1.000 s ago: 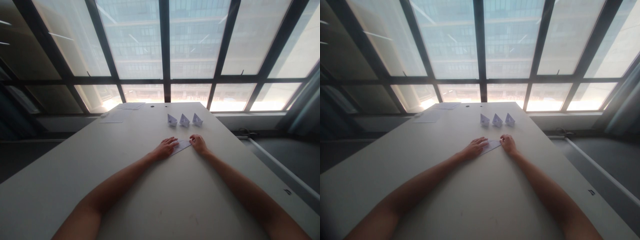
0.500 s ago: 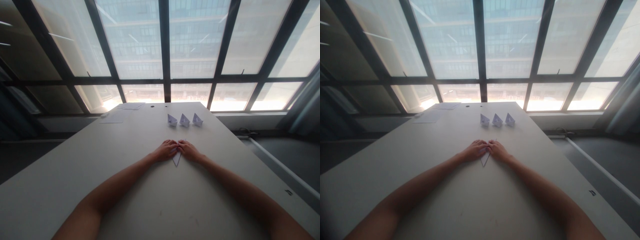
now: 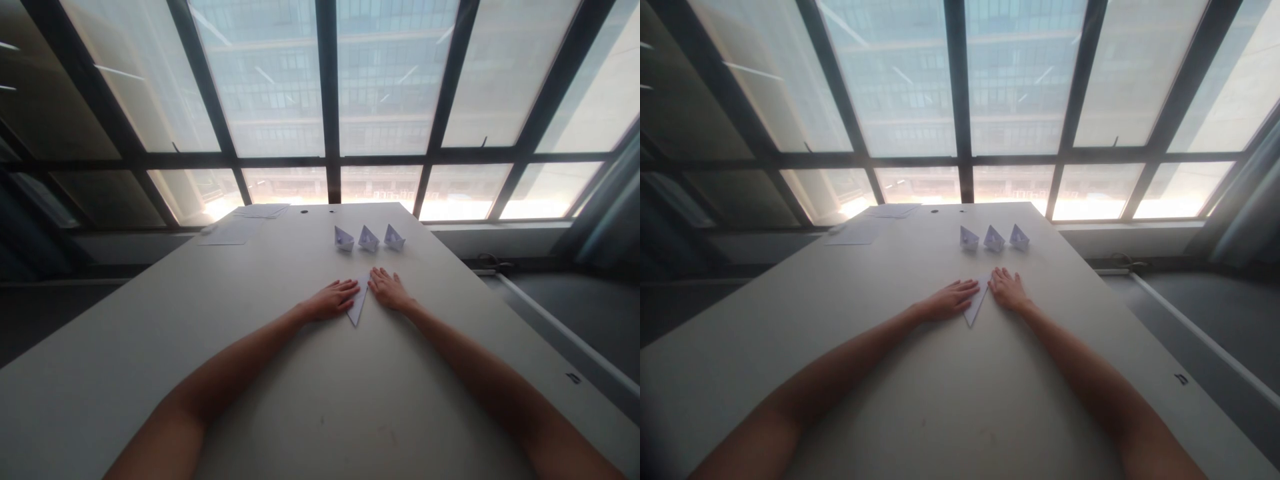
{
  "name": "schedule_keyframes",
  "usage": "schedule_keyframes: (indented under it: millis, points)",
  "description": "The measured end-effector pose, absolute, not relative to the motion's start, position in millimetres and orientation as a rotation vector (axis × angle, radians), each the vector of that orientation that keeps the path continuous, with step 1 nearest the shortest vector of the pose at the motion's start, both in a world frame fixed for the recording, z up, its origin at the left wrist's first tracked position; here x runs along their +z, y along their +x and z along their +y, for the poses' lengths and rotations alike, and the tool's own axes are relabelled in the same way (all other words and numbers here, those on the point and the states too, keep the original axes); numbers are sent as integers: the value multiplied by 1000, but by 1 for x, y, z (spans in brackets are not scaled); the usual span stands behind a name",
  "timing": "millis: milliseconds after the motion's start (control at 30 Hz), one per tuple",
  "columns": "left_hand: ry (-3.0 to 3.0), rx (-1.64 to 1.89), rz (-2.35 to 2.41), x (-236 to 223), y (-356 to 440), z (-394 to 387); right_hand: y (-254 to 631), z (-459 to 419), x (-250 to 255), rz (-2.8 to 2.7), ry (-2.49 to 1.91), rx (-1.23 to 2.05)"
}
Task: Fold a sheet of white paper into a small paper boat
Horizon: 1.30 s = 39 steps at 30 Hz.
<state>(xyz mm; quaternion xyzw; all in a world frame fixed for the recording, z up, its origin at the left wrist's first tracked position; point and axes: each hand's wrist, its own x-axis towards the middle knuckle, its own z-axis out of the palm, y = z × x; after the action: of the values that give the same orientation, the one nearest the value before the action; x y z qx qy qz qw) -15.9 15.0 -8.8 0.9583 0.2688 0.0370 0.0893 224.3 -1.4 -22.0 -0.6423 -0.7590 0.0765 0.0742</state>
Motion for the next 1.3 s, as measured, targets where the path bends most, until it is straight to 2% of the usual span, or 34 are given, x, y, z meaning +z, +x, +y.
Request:
schedule_keyframes:
  millis: [200, 433, 967, 1300]
  points:
    - [2890, 63, 747, -3, -18, 10, 225, -3, -22, -2240, -1882, 226]
    - [2905, 53, 787, -7, -17, 9, 222, -12, -17, -2456, -1559, 206]
    - [2850, 79, 849, -12, -17, 14, 189, -42, -12, -2541, -1522, 404]
    - [2790, 118, 787, -14, -19, 21, 180, -32, -25, -2276, -1622, 293]
